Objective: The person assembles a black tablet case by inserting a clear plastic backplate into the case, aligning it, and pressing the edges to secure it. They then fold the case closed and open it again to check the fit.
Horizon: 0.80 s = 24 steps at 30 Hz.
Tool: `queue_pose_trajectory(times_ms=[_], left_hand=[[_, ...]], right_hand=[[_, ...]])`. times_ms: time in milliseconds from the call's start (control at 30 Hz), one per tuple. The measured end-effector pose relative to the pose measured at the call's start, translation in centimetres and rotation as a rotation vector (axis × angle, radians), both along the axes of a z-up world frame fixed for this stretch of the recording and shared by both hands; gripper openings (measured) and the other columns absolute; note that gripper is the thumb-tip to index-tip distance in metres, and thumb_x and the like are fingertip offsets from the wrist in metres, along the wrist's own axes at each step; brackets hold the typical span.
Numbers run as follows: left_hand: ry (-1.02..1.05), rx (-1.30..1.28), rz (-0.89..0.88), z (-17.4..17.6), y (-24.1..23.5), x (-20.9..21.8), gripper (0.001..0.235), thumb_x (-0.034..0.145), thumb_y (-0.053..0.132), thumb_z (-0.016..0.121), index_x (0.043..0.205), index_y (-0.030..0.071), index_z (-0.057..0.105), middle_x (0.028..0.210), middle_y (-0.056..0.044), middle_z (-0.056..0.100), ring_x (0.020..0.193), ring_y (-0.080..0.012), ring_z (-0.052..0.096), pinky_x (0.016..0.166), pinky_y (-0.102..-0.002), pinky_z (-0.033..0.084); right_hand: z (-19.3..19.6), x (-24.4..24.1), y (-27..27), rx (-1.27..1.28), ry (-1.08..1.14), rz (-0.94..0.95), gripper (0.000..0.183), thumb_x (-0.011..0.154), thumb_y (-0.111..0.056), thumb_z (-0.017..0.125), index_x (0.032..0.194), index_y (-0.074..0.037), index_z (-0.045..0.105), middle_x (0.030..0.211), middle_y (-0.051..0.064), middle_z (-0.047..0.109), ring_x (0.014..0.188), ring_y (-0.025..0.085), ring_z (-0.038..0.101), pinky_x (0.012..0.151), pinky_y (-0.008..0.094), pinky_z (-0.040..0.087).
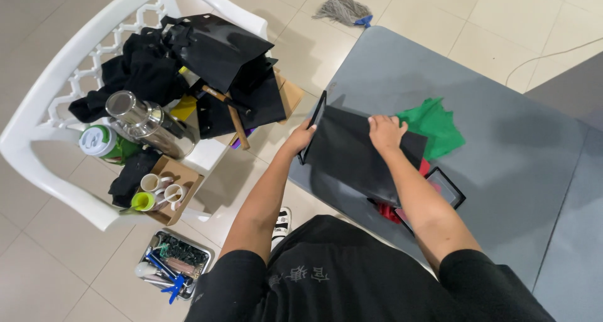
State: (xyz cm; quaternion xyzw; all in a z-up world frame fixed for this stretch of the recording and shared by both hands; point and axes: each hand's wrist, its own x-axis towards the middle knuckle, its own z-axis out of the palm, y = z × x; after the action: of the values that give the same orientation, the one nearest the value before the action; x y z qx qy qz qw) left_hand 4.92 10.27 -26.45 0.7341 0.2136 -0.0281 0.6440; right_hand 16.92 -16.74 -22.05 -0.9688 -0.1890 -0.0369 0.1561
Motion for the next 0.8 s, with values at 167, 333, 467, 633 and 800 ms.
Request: queue_pose_trajectory(times_ms=[167,333,467,633,800], left_hand=[[0.054,-0.098,-0.073,0.6,0.5,-0.1,0.052,0.101,0.026,0.054,0.151,0.012,0.049,0.137,-0.013,0.065,0.124,-0.0245,0.06,0.104,-0.036,0.045],[0.01,-0.185,-0.126,-0.4,1.1,-0.9,0.053,0.102,0.025,0.058,0.152,0.01,0.045,0.141,-0.012,0.062,0.127,-0.0243,0.057,0.108,-0.035,0.043],[0.03,-0.037,-0.147,0.7,1.0,-2.0,0.054,0.101,0.026,0.056,0.151,0.009,0.047,0.142,-0.014,0.062,0.13,-0.0256,0.057,0.109,-0.035,0.042],[0.032,0.079,-0.158,0.7,0.6,-2.0,0.054,0.101,0.029,0.055,0.151,0.008,0.047,0.145,-0.015,0.06,0.135,-0.0281,0.054,0.111,-0.035,0.04],[0.128,0.264,-0.068,0.6,0.1,-1.5,0.055,0.101,0.034,0.055,0.151,0.012,0.046,0.145,-0.02,0.057,0.137,-0.0342,0.052,0.112,-0.038,0.04]], right_hand=[[0.3,-0.6,-0.3,0.067,-0.082,0.033,0.028,0.103,-0.038,0.056,0.111,-0.019,0.075,0.117,0.002,0.073,0.12,0.029,0.055,0.107,0.068,0.027],[-0.2,0.1,-0.8,0.028,-0.083,0.0,0.028,0.102,-0.037,0.056,0.113,-0.019,0.074,0.117,0.004,0.072,0.119,0.03,0.055,0.105,0.068,0.027],[-0.3,0.5,-0.7,0.015,-0.047,-0.022,0.029,0.104,-0.039,0.055,0.116,-0.02,0.074,0.118,0.004,0.072,0.119,0.029,0.055,0.107,0.066,0.028],[1.3,-0.8,-0.1,0.03,-0.038,-0.005,0.033,0.101,-0.043,0.057,0.119,-0.019,0.072,0.124,0.004,0.069,0.123,0.03,0.054,0.107,0.065,0.029],[14.6,-10.1,4.2,-0.002,0.025,0.398,0.072,0.083,-0.06,0.064,0.131,-0.008,0.061,0.142,0.013,0.054,0.132,0.036,0.047,0.108,0.062,0.034]])
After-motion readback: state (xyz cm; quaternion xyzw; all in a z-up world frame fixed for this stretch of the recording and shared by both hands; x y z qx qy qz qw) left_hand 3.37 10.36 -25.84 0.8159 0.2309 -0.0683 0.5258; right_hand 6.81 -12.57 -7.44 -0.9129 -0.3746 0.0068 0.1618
